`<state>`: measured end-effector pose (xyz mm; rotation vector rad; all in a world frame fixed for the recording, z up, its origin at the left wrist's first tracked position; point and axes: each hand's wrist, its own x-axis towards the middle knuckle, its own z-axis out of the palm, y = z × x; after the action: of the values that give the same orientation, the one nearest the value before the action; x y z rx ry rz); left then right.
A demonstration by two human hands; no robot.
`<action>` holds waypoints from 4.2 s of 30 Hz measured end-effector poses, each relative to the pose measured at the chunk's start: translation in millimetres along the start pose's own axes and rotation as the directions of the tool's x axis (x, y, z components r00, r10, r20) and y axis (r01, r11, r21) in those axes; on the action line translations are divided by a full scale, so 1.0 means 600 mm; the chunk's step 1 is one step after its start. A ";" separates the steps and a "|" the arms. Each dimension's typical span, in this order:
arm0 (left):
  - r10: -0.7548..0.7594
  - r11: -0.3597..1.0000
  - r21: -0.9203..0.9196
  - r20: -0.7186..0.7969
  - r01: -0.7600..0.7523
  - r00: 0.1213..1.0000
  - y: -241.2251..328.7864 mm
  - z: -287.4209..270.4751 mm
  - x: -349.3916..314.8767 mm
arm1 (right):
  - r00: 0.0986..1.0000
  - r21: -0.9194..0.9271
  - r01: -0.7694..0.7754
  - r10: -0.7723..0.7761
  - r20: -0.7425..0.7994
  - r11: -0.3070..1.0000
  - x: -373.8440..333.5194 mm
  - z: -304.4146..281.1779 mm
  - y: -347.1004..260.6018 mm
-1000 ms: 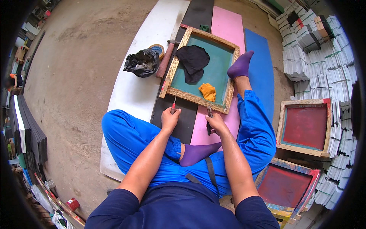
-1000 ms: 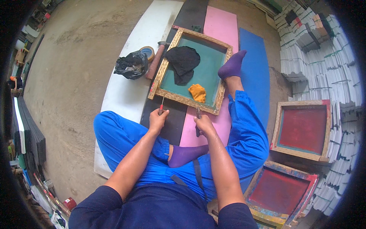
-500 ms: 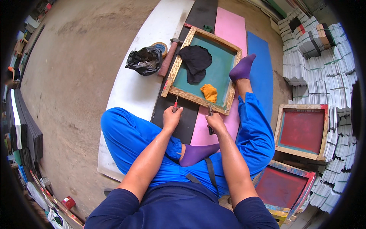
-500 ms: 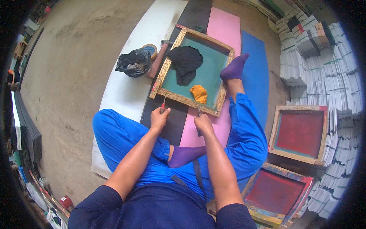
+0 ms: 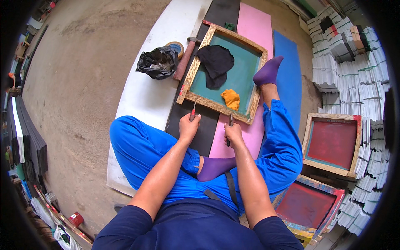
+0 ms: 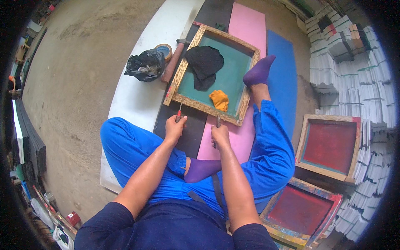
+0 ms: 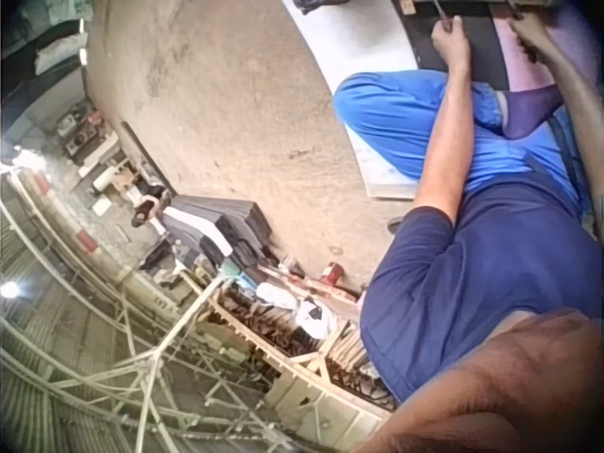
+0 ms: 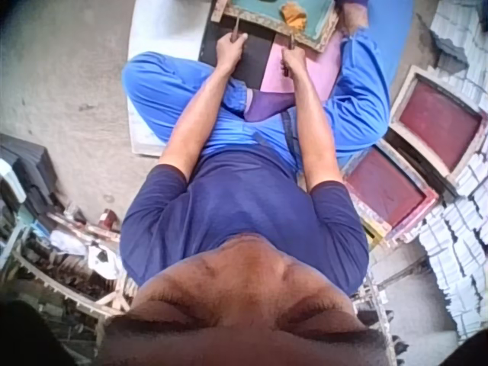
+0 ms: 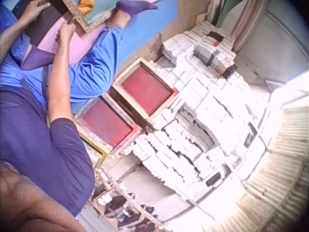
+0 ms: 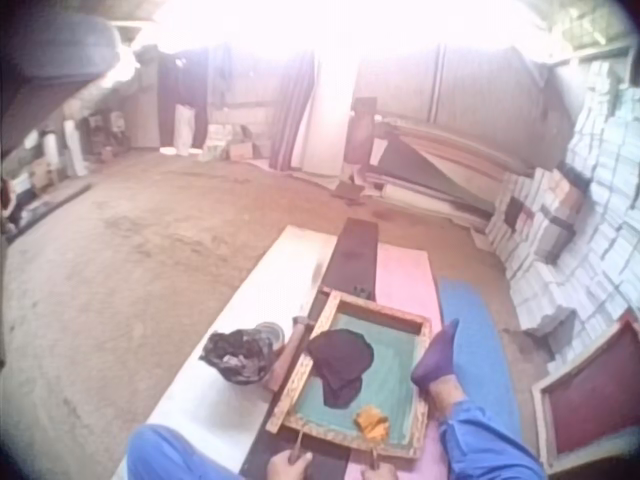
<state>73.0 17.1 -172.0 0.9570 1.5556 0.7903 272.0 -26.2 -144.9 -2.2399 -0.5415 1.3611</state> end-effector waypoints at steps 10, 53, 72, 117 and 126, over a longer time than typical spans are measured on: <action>-0.085 0.996 -0.037 0.009 0.085 0.996 0.016 0.009 -0.001 | 0.999 0.033 0.035 -0.035 0.021 0.999 0.015 0.003 0.019; 0.070 0.978 0.207 -0.178 -0.032 0.982 0.004 -0.024 -0.010 | 0.729 0.108 -0.177 0.056 0.682 0.978 -0.048 0.044 0.007; 0.141 0.960 0.249 -0.036 -0.127 0.989 0.016 0.004 -0.023 | 0.947 -0.167 -0.017 0.069 0.312 0.986 0.013 -0.098 -0.036; 0.017 0.994 -0.108 0.182 0.003 0.983 0.018 0.020 -0.012 | 0.931 0.057 0.189 -0.198 0.308 0.980 -0.037 0.015 0.019; -0.029 0.960 -0.271 0.158 0.071 0.987 0.008 -0.008 -0.011 | 0.790 0.146 0.091 -0.161 0.591 0.985 -0.065 0.052 -0.022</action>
<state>69.5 13.5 -164.0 0.7521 1.2926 0.8522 225.7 -31.1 -122.1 -1.6111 -0.7864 1.9804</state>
